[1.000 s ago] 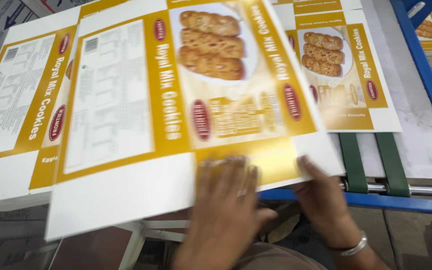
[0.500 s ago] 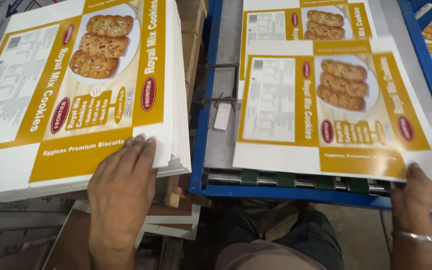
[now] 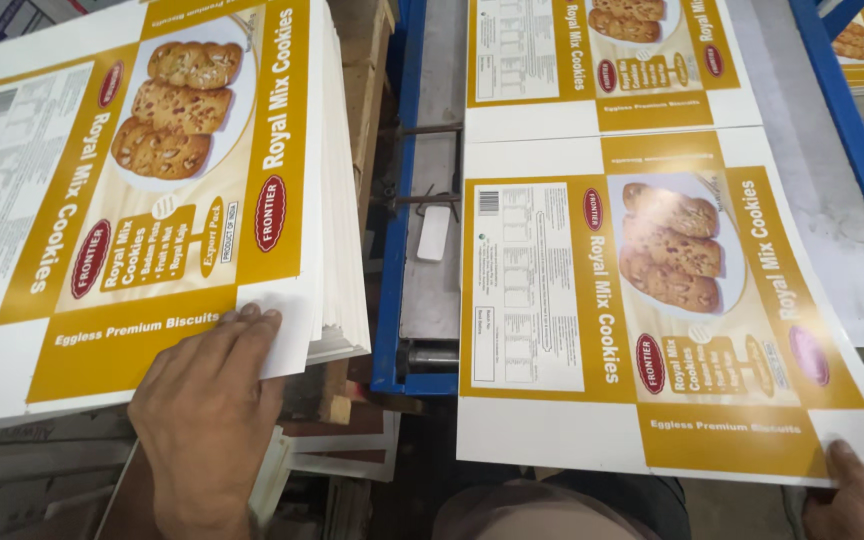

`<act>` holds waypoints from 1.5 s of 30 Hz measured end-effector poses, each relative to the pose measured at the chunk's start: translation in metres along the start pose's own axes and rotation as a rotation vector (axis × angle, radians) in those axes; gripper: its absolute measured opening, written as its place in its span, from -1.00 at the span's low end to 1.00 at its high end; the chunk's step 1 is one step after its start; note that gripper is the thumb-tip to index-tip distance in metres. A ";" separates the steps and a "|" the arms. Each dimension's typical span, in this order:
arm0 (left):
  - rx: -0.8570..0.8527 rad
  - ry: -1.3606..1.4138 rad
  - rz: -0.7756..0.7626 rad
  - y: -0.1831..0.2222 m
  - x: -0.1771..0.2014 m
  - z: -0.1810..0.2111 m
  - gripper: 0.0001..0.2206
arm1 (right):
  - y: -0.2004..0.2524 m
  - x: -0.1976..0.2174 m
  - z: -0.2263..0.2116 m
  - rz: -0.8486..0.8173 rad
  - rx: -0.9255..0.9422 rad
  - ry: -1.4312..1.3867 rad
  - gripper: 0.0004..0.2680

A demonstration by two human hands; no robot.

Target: The person picks up a printed sheet from a stack by hand and places it onto a conveyor belt repeatedly.

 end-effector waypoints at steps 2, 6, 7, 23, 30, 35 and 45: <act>-0.005 -0.005 0.001 0.000 0.000 -0.001 -0.60 | 0.001 -0.016 -0.015 -0.215 0.149 -0.168 -0.69; -0.001 -0.001 0.001 0.002 -0.003 -0.004 -0.62 | -0.018 -0.048 -0.032 -0.178 0.202 -0.235 -0.64; 0.000 0.000 0.001 0.003 -0.003 -0.005 -0.61 | -0.023 -0.058 -0.035 -0.164 0.190 -0.259 -0.66; 0.092 0.269 0.205 0.006 0.014 -0.066 -0.63 | 0.055 -0.168 -0.035 -0.584 -0.236 -0.066 -0.68; -0.262 0.074 -0.001 -0.017 -0.032 0.104 -0.54 | 0.162 -0.246 -0.122 -1.230 -0.117 -0.419 -0.64; -0.409 0.373 -0.113 0.001 -0.032 0.177 -0.35 | 0.195 -0.274 -0.124 -1.082 -0.386 -0.565 -0.65; -0.088 -0.059 -0.123 0.004 0.000 0.042 -0.51 | -0.001 -0.192 -0.084 -0.370 0.130 -0.294 -0.70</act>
Point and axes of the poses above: each hand's wrist, its own y-axis away from the middle knuckle, its own x-axis out of the back of the hand, z = x × y, the point moved 5 cm from there along -y, towards the middle knuckle, and after that the axes turned 2 degrees about -z, right-handed, at the moved point
